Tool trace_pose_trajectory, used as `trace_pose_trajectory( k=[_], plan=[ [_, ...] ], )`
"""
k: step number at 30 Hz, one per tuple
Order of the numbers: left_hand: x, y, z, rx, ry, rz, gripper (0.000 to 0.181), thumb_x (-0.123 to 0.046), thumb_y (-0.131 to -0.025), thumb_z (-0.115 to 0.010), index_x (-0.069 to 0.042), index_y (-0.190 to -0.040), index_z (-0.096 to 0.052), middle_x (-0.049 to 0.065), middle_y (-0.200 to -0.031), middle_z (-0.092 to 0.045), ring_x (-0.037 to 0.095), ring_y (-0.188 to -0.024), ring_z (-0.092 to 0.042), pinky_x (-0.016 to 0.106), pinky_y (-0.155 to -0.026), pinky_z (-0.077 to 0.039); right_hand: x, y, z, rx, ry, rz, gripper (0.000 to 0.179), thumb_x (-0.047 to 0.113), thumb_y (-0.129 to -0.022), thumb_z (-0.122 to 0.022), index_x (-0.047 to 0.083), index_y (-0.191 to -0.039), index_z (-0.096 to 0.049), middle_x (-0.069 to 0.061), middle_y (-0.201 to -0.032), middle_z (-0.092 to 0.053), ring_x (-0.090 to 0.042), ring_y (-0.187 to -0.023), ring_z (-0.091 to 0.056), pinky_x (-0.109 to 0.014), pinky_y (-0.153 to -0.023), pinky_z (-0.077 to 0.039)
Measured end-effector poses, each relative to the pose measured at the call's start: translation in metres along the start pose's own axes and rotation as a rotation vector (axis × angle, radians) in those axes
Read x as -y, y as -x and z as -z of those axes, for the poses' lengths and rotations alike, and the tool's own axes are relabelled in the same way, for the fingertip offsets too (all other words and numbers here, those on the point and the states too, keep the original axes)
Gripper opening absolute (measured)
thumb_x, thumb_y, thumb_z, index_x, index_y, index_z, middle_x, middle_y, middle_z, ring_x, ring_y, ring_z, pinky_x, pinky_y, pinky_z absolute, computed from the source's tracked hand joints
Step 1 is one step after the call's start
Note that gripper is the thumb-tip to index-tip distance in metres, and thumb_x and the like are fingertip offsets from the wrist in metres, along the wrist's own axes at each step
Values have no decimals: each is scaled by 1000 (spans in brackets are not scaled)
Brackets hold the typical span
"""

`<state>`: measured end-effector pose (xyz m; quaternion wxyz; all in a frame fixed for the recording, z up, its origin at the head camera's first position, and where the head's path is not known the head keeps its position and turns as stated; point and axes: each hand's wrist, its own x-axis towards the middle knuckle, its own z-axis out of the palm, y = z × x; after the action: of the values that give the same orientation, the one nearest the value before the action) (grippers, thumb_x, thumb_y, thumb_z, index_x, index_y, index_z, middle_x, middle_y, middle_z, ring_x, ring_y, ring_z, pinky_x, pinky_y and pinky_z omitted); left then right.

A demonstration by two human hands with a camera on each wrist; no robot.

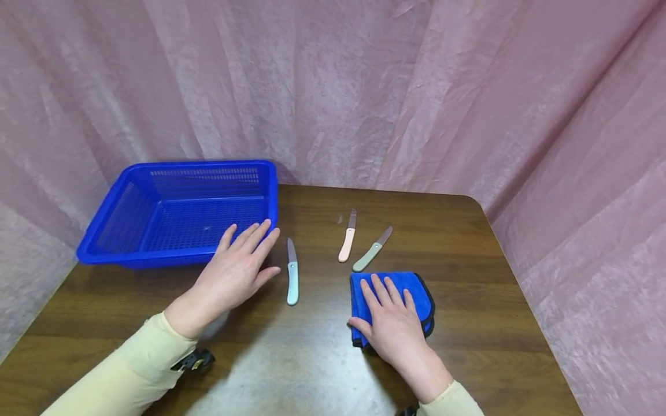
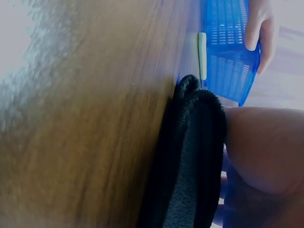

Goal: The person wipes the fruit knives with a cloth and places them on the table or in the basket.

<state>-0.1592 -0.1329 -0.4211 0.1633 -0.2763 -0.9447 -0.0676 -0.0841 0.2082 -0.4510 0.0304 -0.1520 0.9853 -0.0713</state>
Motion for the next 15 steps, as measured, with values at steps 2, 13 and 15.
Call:
trace_pose_trajectory(
  k=[2,13,15],
  plan=[
    [3,1,1,12,10,-18,77,-43,-103,-80,-6,-163,-51,21,-169,-46,41,-152,-50,69,-126,-27,-1,-1,-1,7,-4,1,80,54,-105,-71,9,-167,-47,-20,-173,-40,-49,-159,-34,-76,-121,-30],
    [20,3,4,25,71,-105,77,-43,-101,-82,-7,-163,-52,20,-169,-46,39,-150,-53,68,-127,-26,-1,-2,1,32,-12,5,82,55,-105,-70,9,-168,-45,-20,-174,-38,-49,-161,-32,-77,-121,-28],
    [22,3,4,24,72,-116,77,-43,-101,-82,-7,-162,-53,19,-170,-46,38,-150,-53,68,-127,-25,-2,-3,2,34,-8,10,81,56,-106,-69,9,-168,-46,-20,-174,-39,-49,-160,-32,-77,-120,-29]
  ],
)
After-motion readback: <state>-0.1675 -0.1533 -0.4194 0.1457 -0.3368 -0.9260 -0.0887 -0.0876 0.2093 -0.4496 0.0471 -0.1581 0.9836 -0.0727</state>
